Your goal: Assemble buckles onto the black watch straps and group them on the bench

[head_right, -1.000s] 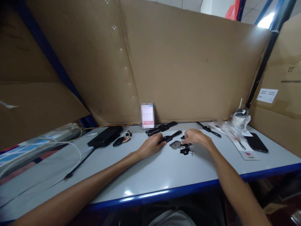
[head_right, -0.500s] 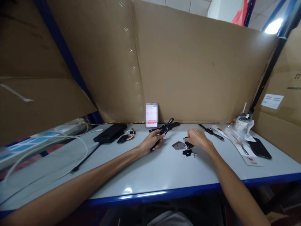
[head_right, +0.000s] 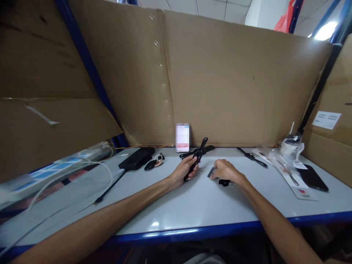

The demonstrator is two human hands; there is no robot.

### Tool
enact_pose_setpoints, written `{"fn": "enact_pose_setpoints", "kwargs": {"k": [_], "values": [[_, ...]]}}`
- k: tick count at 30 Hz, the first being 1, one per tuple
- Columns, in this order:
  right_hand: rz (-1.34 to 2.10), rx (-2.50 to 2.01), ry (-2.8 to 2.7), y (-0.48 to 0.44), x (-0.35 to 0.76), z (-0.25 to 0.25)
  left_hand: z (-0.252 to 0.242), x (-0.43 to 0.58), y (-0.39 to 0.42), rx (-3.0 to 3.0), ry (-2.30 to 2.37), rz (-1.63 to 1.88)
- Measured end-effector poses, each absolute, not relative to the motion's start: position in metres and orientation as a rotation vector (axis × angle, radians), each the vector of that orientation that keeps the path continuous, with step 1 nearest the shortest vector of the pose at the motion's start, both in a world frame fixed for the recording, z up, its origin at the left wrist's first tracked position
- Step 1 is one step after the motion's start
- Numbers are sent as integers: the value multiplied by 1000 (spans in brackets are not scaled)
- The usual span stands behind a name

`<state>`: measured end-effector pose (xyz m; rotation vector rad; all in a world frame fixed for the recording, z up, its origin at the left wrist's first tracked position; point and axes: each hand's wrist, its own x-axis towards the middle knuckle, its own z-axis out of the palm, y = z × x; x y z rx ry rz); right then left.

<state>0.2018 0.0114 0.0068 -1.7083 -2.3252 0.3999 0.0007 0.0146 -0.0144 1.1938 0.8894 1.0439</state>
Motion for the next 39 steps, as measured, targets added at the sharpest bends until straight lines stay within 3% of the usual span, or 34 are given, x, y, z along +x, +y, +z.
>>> {"fn": "enact_pose_setpoints", "kwargs": {"k": [10, 20, 28, 39], "values": [[1314, -1311, -1878, 18, 209, 11, -18, 3, 12, 1239, 798, 992], [1100, -1310, -1751, 28, 209, 7, -22, 4, 11, 1256, 828, 1024], [1448, -1281, -1575, 13, 197, 10, -22, 7, 13, 1306, 803, 1031], [1416, -1106, -1685, 14, 202, 9, -22, 2, 14, 1260, 794, 960]]}}
